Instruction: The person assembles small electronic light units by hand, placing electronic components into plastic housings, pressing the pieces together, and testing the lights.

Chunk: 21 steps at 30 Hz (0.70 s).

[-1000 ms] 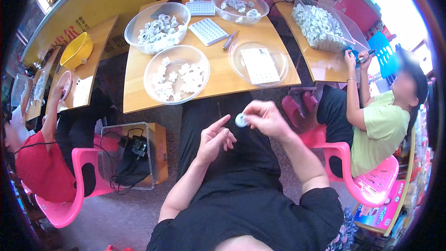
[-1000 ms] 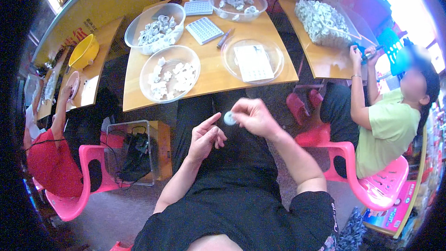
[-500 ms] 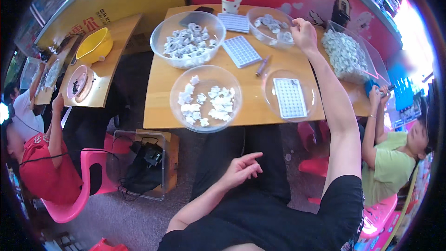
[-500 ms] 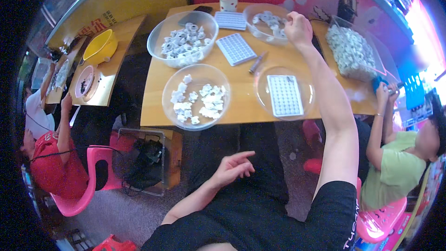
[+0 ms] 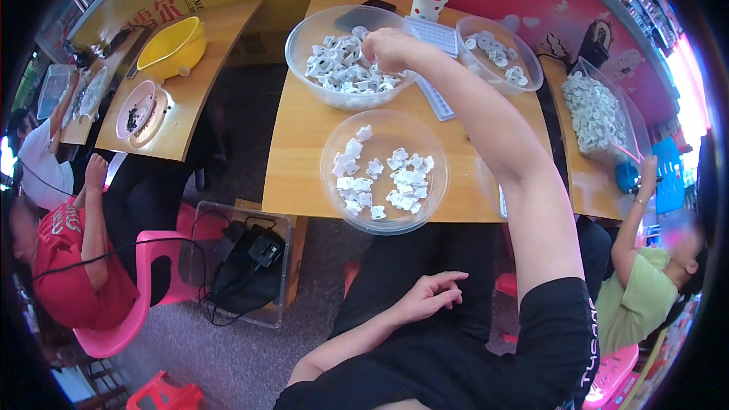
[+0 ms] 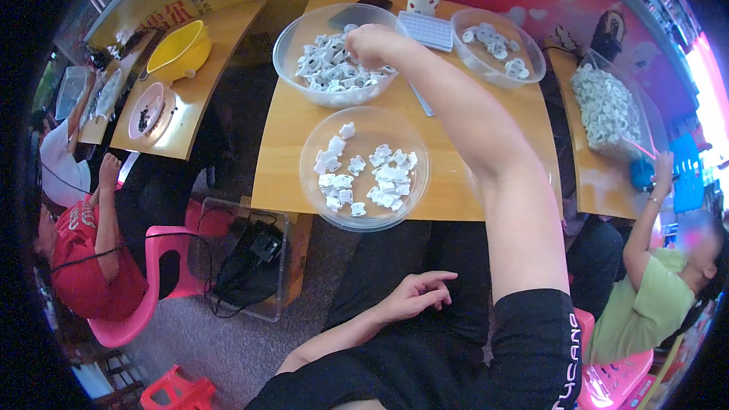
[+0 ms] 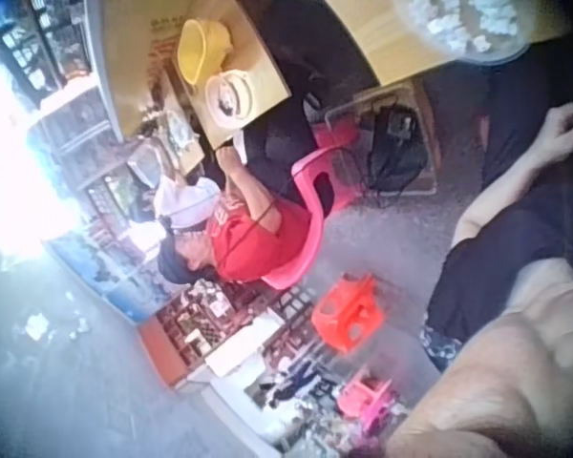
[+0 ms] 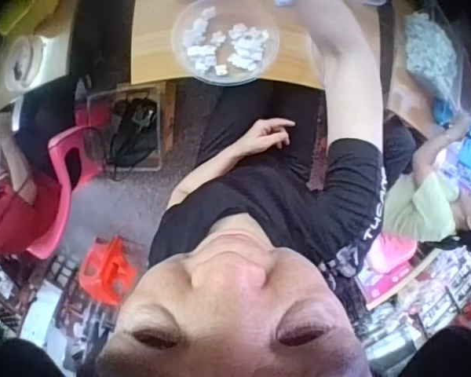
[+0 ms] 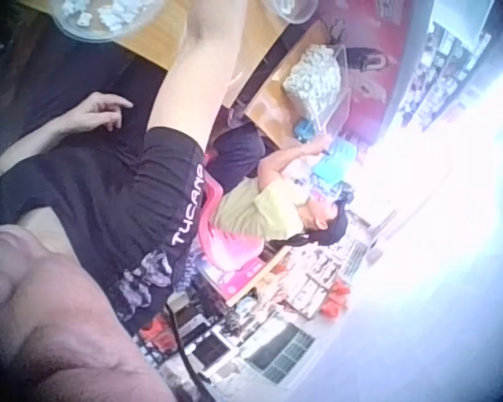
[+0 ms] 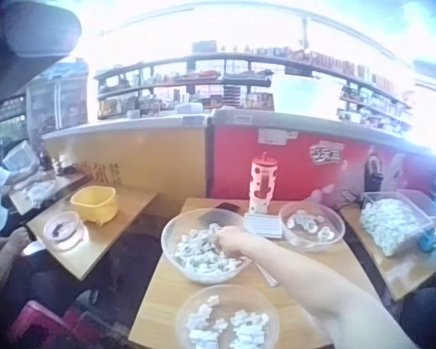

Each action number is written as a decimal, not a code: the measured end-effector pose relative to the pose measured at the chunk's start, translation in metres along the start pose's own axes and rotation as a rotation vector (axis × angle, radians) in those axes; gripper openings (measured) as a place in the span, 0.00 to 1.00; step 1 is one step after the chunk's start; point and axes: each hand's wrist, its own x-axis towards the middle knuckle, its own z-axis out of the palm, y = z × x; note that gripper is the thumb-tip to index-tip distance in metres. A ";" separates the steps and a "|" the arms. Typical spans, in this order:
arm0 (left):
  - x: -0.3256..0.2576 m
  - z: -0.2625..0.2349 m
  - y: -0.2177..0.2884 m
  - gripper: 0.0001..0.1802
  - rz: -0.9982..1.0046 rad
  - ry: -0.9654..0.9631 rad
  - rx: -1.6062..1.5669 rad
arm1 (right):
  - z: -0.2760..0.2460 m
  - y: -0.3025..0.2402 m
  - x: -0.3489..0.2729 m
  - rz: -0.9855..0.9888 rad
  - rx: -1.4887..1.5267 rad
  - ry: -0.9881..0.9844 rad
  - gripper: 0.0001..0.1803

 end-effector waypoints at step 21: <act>-0.003 0.003 0.023 0.21 0.225 0.188 -0.293 | 0.079 -0.120 -0.323 0.093 2.395 0.377 0.10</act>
